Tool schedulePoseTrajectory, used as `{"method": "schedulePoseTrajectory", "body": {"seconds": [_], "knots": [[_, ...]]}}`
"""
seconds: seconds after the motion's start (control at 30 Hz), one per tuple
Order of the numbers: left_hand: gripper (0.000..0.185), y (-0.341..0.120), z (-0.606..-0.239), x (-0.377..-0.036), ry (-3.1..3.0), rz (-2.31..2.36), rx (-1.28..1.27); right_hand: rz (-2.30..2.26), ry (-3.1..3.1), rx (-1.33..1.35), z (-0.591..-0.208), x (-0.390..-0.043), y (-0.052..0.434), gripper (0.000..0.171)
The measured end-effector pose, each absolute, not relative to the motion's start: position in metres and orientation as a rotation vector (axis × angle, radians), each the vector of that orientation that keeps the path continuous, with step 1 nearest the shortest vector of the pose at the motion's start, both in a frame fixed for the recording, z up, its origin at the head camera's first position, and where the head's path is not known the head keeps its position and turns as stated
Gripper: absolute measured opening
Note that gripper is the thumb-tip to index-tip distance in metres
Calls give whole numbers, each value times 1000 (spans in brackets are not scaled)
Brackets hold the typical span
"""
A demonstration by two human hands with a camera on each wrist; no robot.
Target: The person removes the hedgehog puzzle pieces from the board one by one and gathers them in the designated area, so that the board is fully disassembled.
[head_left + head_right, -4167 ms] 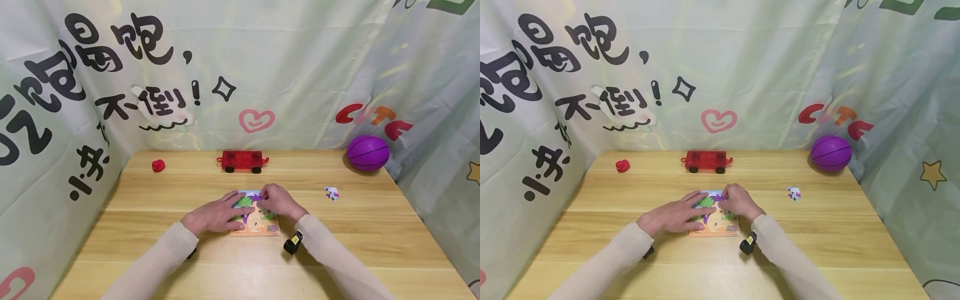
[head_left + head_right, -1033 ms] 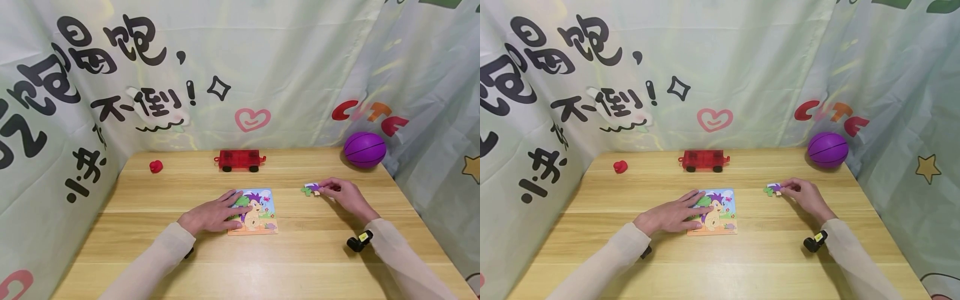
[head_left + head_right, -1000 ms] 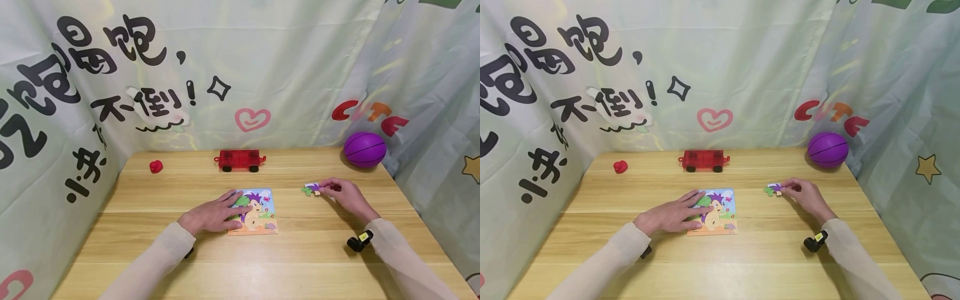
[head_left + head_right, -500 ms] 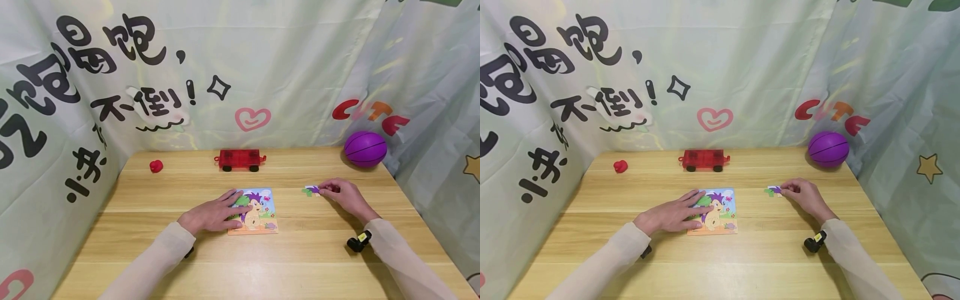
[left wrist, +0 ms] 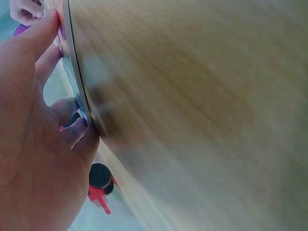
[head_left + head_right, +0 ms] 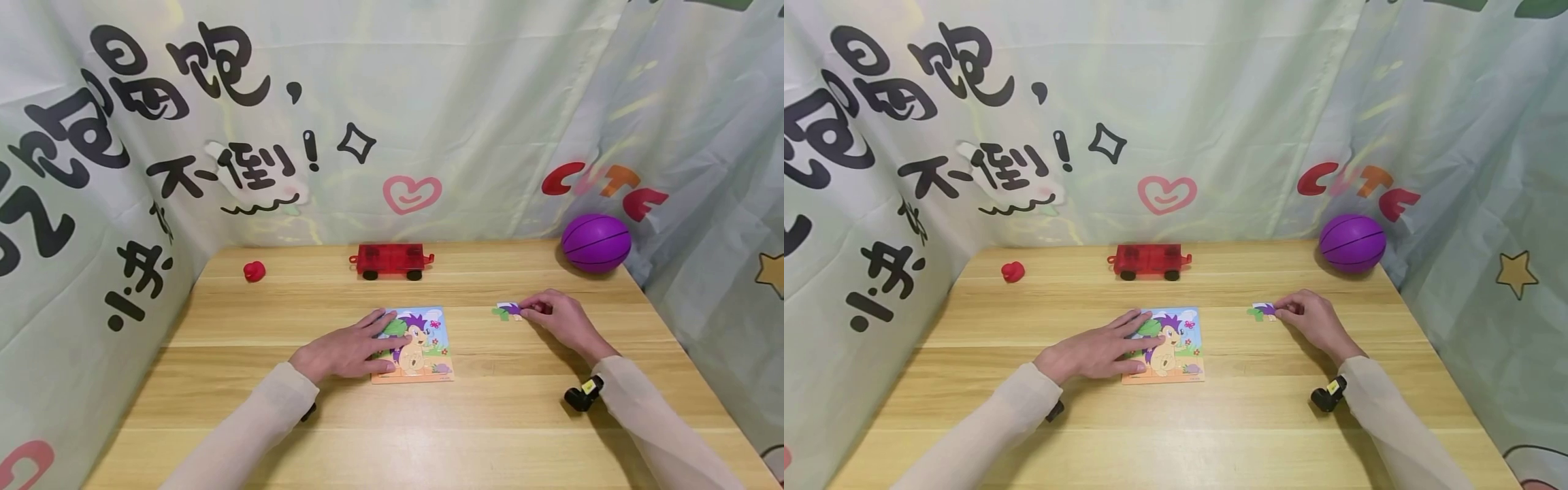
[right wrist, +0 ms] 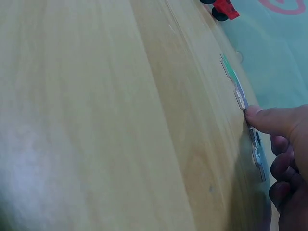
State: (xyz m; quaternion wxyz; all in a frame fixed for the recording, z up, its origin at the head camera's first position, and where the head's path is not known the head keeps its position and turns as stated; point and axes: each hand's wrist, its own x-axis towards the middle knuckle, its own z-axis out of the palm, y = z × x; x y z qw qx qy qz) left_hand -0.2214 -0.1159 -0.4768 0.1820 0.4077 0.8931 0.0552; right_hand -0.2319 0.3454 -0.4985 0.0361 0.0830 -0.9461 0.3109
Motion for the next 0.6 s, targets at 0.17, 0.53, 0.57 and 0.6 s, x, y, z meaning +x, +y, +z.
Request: {"method": "schedulePoseTrajectory", "body": {"seconds": [0.17, 0.53, 0.57, 0.6], "knots": [[65, -116, -477, -222, 2518, 162, 1158, 981, -2863, 227, -492, -230, 339, 22], [66, -117, -479, -222, 2542, 134, 1155, 1133, -2826, 376, -478, -234, 261, 20], [67, -117, -479, -222, 2545, 126, 1154, 1152, -2831, 390, -477, -234, 252, 20], [67, -117, -478, -222, 2550, 117, 1152, 1178, -2836, 400, -477, -234, 243, 20]]}}
